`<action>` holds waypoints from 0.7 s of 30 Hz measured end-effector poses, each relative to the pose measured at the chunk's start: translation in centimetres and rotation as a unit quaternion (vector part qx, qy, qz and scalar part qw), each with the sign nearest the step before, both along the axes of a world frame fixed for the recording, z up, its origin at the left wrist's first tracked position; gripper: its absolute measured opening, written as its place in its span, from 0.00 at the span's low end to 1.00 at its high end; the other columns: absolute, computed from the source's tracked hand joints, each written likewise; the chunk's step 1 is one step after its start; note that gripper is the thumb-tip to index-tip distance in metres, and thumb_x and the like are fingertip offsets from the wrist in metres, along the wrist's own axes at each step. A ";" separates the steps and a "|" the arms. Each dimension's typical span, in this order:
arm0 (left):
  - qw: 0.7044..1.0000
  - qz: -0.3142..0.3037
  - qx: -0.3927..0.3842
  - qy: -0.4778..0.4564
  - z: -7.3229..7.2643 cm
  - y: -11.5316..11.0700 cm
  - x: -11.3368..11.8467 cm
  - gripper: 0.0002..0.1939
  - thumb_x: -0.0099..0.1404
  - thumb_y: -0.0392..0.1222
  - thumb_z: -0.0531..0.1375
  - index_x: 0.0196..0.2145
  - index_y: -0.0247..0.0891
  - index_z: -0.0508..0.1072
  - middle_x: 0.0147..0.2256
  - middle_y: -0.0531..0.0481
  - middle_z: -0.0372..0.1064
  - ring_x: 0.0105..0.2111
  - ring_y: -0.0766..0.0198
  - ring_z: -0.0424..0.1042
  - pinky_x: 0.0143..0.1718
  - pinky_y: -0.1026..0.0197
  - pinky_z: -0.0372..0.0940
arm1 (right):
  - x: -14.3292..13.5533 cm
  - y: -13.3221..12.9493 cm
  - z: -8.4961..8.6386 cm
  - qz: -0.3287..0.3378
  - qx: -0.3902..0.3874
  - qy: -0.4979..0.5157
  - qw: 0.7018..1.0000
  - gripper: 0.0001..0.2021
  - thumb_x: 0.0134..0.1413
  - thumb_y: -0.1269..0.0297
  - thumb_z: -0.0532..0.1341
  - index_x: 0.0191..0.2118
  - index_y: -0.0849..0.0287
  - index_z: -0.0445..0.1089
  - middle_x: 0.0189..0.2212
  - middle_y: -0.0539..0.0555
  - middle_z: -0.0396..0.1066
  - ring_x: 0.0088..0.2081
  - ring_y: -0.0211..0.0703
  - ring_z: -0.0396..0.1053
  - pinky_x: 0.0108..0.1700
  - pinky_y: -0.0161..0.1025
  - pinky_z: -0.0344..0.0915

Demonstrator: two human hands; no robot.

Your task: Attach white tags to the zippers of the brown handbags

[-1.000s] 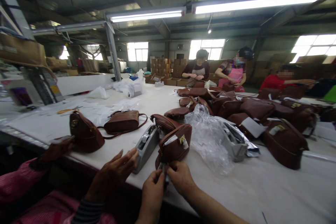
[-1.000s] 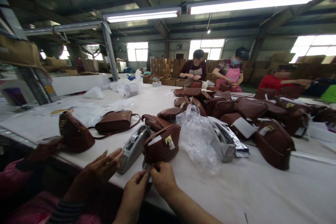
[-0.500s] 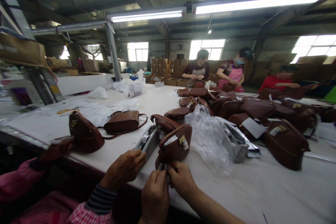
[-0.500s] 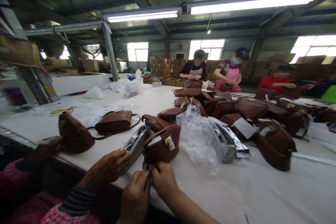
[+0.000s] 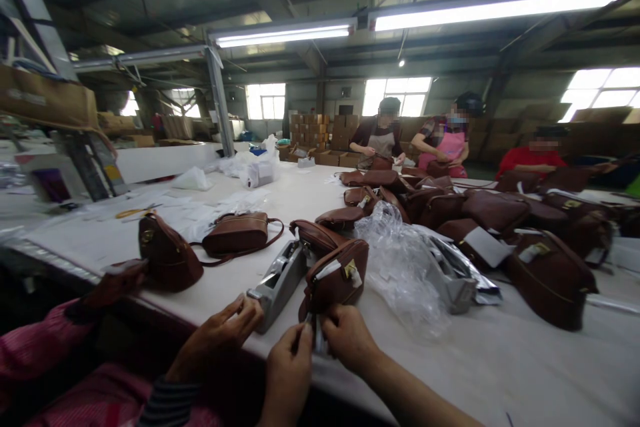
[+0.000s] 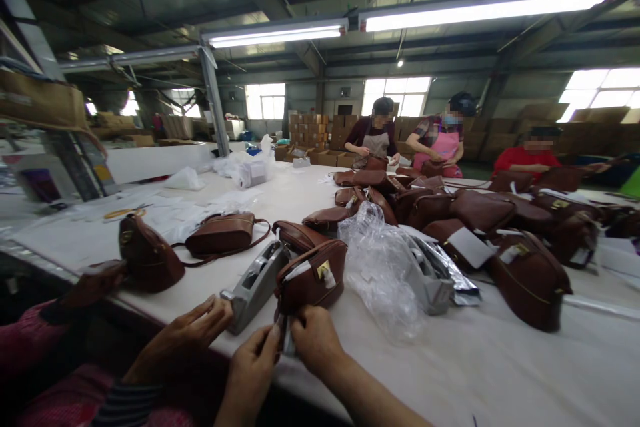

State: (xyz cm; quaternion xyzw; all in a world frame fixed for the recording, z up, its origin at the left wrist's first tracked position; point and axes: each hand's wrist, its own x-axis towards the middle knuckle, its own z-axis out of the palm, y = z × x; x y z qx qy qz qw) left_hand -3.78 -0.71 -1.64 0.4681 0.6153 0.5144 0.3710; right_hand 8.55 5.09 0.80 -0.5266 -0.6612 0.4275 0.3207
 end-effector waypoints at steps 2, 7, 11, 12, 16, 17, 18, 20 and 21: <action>0.979 0.012 -0.108 -0.170 0.1 0.6 0.1 0.24 0.58 0.62 0.61 0.35 0.34 0.77 0.29 0.46 0.73 0.32 0.57 0.73 0.31 0.59 0.68 | 0.1 0.0 0.1 -0.004 0.023 -0.011 1.000 0.11 0.51 0.70 0.55 0.23 0.62 0.70 0.18 0.53 0.71 0.22 0.40 0.69 0.24 0.32 0.57; 0.913 0.018 -0.168 -0.371 0.1 1.5 1.1 0.25 0.44 0.53 0.73 0.34 0.33 0.77 0.25 0.52 0.70 0.25 0.68 0.69 0.27 0.65 0.64 | 0.3 0.0 0.1 -0.009 0.048 -0.037 0.998 0.10 0.50 0.72 0.55 0.24 0.63 0.72 0.23 0.56 0.74 0.27 0.44 0.71 0.28 0.35 0.58; 0.893 0.020 -0.175 -0.414 0.2 1.7 1.1 0.21 0.42 0.46 0.75 0.30 0.32 0.75 0.22 0.55 0.67 0.21 0.71 0.67 0.24 0.66 0.64 | 0.3 -0.4 0.0 -0.010 0.070 -0.055 0.996 0.10 0.50 0.73 0.55 0.25 0.63 0.73 0.25 0.57 0.75 0.30 0.45 0.71 0.32 0.36 0.59; 0.890 0.021 -0.177 -0.420 0.2 1.7 1.0 0.20 0.43 0.44 0.75 0.30 0.32 0.74 0.22 0.55 0.67 0.20 0.71 0.67 0.24 0.67 0.64 | 0.4 -0.5 0.0 -0.008 0.075 -0.057 0.996 0.10 0.50 0.73 0.55 0.26 0.63 0.73 0.26 0.57 0.75 0.30 0.45 0.72 0.33 0.36 0.60; 0.880 0.024 -0.188 -0.436 0.7 1.9 0.7 0.14 0.50 0.38 0.72 0.30 0.31 0.73 0.23 0.53 0.68 0.19 0.72 0.66 0.22 0.68 0.65 | 1.3 -0.9 0.3 0.006 0.095 -0.021 0.995 0.11 0.54 0.71 0.54 0.31 0.61 0.75 0.30 0.55 0.77 0.34 0.46 0.73 0.37 0.36 0.62; 0.877 0.024 -0.194 -0.440 0.8 1.9 0.6 0.12 0.52 0.37 0.71 0.31 0.31 0.73 0.23 0.53 0.69 0.19 0.72 0.66 0.22 0.68 0.66 | 1.9 -1.1 0.4 0.007 0.100 -0.009 0.995 0.11 0.55 0.69 0.54 0.31 0.60 0.75 0.29 0.55 0.77 0.34 0.45 0.73 0.37 0.36 0.63; 0.874 0.024 -0.200 -0.443 1.0 2.0 0.6 0.10 0.54 0.36 0.70 0.32 0.30 0.73 0.23 0.53 0.69 0.18 0.72 0.67 0.22 0.67 0.67 | 2.5 -1.4 0.3 0.005 0.105 -0.004 0.994 0.12 0.57 0.67 0.54 0.31 0.60 0.74 0.28 0.54 0.76 0.33 0.45 0.72 0.37 0.36 0.63; 0.869 0.029 -0.212 -0.446 1.2 2.1 0.7 0.07 0.58 0.34 0.67 0.32 0.30 0.72 0.23 0.51 0.70 0.19 0.71 0.68 0.22 0.66 0.69 | 4.4 -2.1 0.2 -0.013 0.115 -0.029 0.993 0.13 0.58 0.62 0.53 0.28 0.60 0.72 0.25 0.53 0.73 0.29 0.45 0.70 0.34 0.37 0.62; 0.868 0.032 -0.217 -0.446 1.3 2.1 0.7 0.06 0.59 0.34 0.66 0.32 0.30 0.71 0.23 0.50 0.70 0.19 0.70 0.69 0.22 0.65 0.69 | 5.5 -2.5 0.1 -0.027 0.120 -0.051 0.991 0.14 0.58 0.61 0.53 0.26 0.59 0.70 0.23 0.53 0.72 0.28 0.44 0.69 0.33 0.37 0.61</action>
